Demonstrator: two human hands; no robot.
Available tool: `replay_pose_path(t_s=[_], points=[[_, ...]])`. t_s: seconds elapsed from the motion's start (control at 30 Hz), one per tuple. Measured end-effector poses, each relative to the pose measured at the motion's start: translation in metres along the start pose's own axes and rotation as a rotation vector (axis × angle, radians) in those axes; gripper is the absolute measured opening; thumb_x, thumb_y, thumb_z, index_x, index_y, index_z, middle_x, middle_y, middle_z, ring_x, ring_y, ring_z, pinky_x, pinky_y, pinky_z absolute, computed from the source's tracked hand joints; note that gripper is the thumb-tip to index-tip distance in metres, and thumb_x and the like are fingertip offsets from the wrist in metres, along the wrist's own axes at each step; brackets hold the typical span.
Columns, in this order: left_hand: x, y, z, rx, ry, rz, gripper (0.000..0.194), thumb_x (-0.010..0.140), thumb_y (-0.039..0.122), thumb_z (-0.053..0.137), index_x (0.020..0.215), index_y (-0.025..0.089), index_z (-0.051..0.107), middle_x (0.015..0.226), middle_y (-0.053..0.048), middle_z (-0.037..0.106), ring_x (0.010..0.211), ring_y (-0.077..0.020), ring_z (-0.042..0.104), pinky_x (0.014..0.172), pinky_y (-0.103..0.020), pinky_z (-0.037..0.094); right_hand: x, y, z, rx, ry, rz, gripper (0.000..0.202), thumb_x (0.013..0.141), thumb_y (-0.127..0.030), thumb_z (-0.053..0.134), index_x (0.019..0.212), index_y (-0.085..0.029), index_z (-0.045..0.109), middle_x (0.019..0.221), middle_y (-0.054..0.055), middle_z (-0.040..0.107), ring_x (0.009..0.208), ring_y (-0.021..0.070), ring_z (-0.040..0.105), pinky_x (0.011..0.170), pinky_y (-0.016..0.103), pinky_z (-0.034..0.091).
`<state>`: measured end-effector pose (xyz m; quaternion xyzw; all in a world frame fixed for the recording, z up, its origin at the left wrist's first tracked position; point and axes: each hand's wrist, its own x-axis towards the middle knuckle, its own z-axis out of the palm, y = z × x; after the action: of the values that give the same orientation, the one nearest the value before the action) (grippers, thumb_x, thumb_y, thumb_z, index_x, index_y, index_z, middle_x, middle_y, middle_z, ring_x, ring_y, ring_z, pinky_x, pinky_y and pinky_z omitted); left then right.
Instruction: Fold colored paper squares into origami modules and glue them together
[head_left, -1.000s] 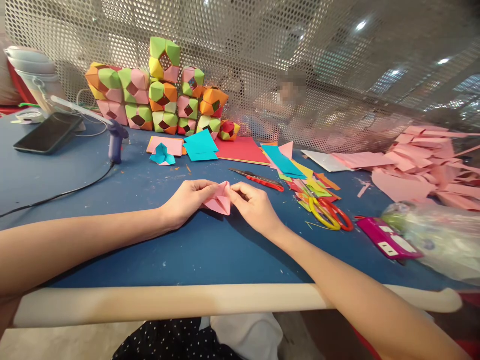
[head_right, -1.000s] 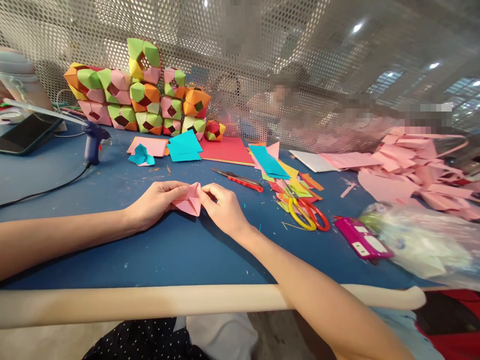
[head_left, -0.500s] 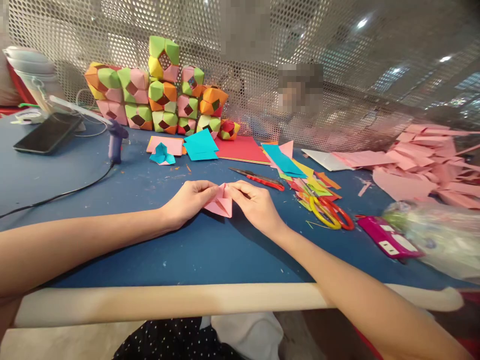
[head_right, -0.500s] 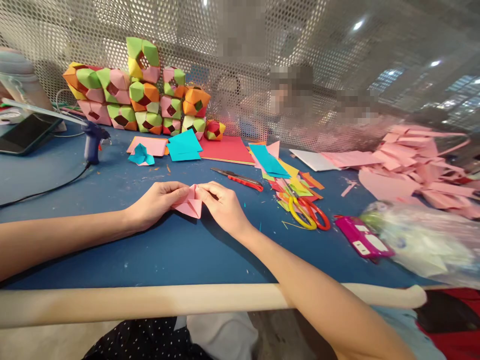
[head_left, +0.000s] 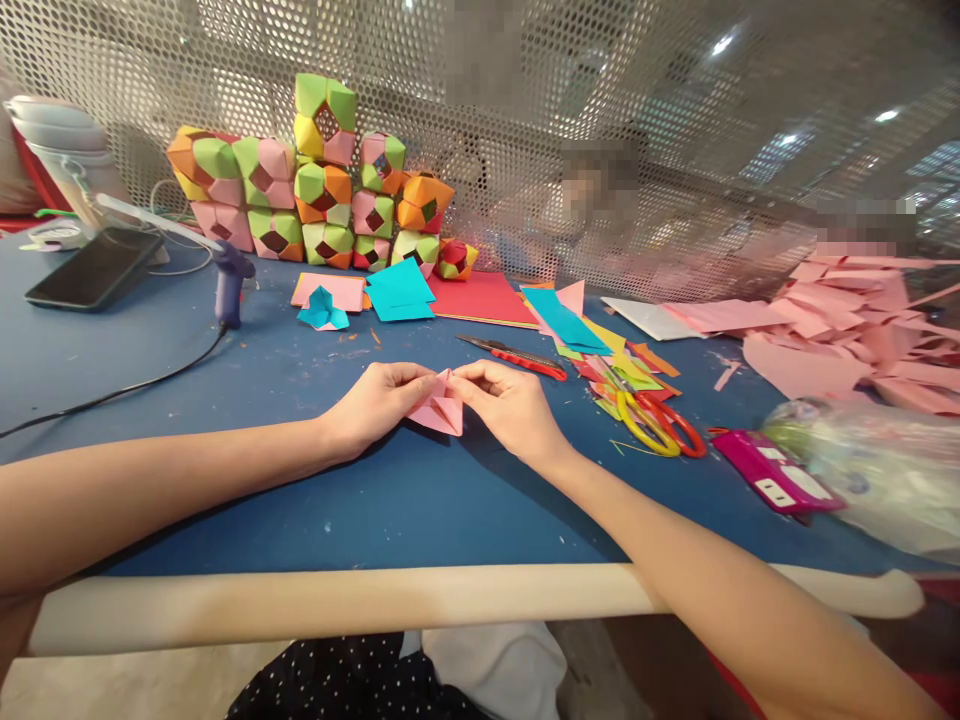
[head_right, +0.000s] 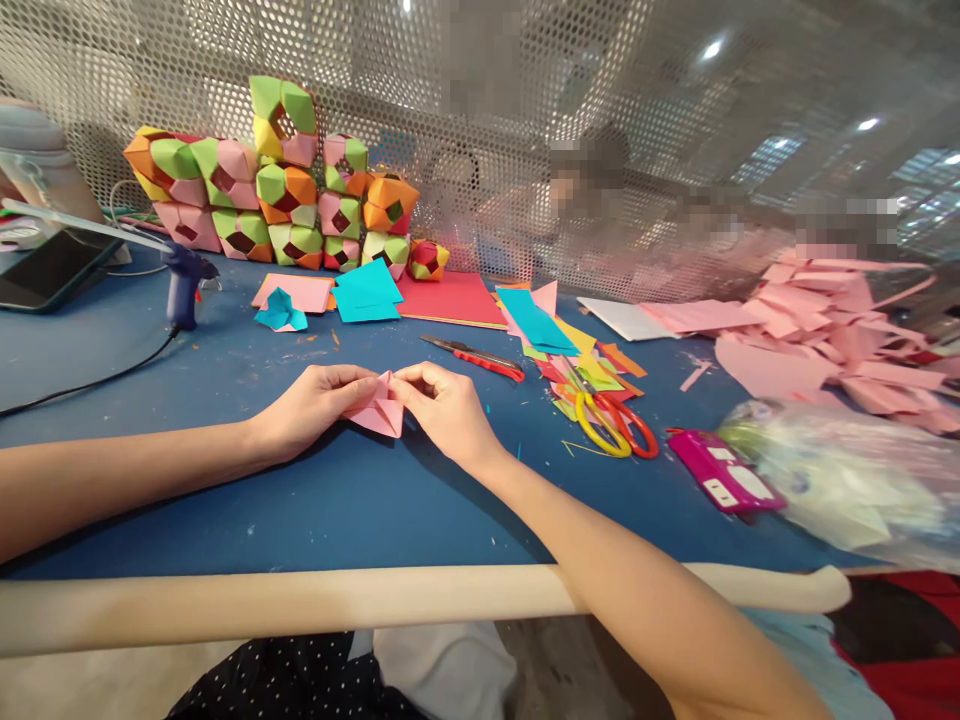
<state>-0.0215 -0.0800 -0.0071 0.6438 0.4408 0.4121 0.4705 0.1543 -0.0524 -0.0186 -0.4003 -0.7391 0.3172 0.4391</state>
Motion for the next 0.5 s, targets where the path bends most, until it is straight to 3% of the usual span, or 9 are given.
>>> replay_pose_path(t_s=[0.2, 0.5], points=[[-0.001, 0.002, 0.000, 0.054, -0.016, 0.029, 0.039, 0.081, 0.048, 0.048, 0.077, 0.013, 0.065, 0.064, 0.002, 0.053, 0.058, -0.0092, 0.039, 0.055, -0.021, 0.030, -0.002, 0.000, 0.001, -0.067, 0.035, -0.023, 0.016, 0.080, -0.031, 0.060, 0.075, -0.017, 0.066, 0.071, 0.002, 0.066, 0.061, 0.0118, 0.058, 0.060, 0.024, 0.048], [-0.005, 0.006, 0.001, 0.189, -0.011, 0.090, 0.037, 0.083, 0.044, 0.045, 0.070, 0.013, 0.062, 0.058, 0.003, 0.046, 0.054, -0.0084, 0.035, 0.049, -0.019, 0.029, -0.009, -0.010, 0.001, -0.247, 0.074, -0.235, 0.017, 0.082, -0.022, 0.057, 0.066, -0.016, 0.062, 0.065, 0.001, 0.059, 0.060, 0.0114, 0.053, 0.060, 0.025, 0.043]])
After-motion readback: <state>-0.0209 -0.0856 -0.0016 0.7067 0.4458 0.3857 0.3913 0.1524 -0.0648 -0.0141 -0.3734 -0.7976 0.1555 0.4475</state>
